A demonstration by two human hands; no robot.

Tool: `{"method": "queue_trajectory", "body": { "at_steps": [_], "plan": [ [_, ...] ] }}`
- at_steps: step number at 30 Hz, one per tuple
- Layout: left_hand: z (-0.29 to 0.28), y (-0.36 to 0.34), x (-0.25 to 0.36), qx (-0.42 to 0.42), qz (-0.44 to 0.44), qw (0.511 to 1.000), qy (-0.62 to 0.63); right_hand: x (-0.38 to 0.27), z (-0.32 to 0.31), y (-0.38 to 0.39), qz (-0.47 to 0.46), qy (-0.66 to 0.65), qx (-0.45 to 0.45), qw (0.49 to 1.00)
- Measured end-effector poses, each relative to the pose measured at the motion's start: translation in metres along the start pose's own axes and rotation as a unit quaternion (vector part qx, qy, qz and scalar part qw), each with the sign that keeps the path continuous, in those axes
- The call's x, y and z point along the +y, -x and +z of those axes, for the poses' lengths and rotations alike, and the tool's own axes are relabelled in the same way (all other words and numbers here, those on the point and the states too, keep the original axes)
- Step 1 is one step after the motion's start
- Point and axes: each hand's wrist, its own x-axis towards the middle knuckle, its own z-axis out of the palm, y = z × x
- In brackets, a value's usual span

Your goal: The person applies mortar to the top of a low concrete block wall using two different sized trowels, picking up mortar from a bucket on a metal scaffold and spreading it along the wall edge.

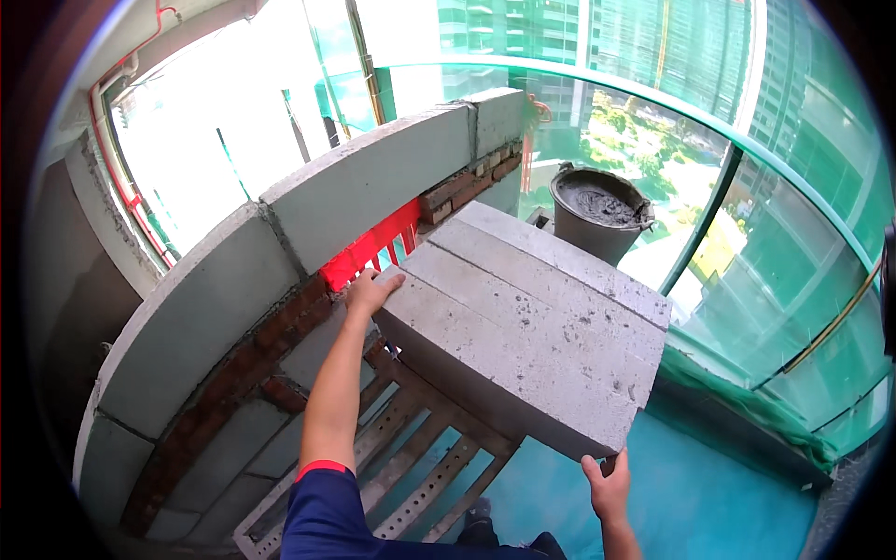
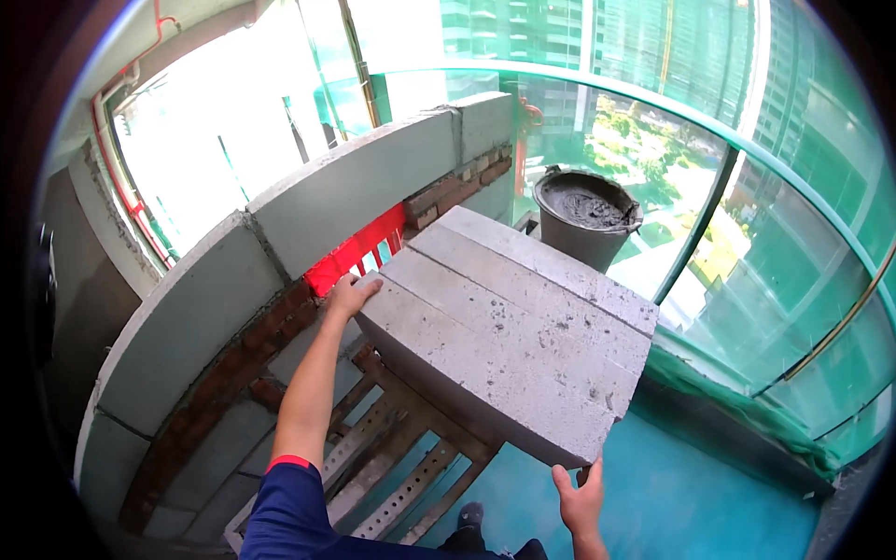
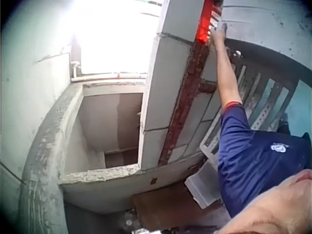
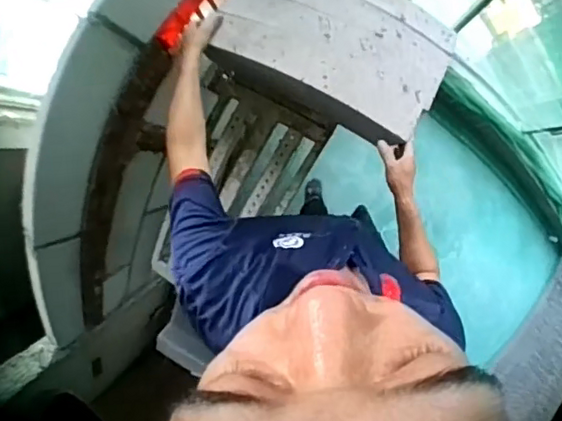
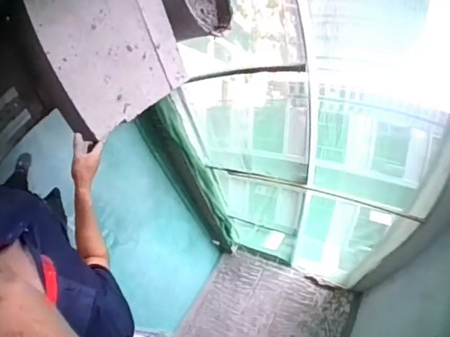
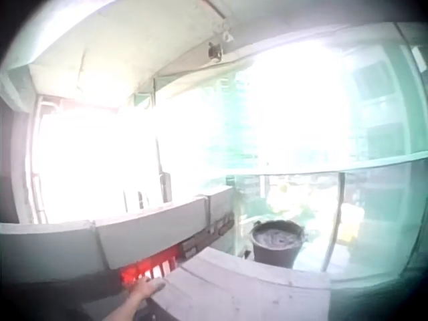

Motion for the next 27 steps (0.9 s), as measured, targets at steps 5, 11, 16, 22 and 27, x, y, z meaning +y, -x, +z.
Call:
{"method": "queue_trajectory", "body": {
  "at_steps": [5, 11, 16, 22, 27],
  "plan": [
    [0.019, 0.073, 0.003, 0.364, 0.064, 0.899, 0.234, 0.039, -0.024, 0.027, 0.031, 0.005, -0.059, 0.998],
    [0.071, 0.356, 0.072, 0.124, 0.115, 0.870, 0.464, 0.130, -0.069, 0.099, 0.110, 0.261, -0.270, 0.920],
    [0.107, 0.584, 0.002, -0.139, 0.016, 0.932, 0.334, 0.146, -0.110, 0.162, 0.148, 0.220, -0.417, 0.869],
    [0.124, 0.784, -0.133, -0.167, -0.233, 0.935, 0.210, 0.168, -0.148, 0.207, 0.155, 0.256, -0.458, 0.837],
    [0.125, 0.905, -0.263, -0.039, -0.301, 0.944, 0.128, 0.202, -0.115, 0.247, 0.034, 0.295, -0.542, 0.786]
  ]
}}
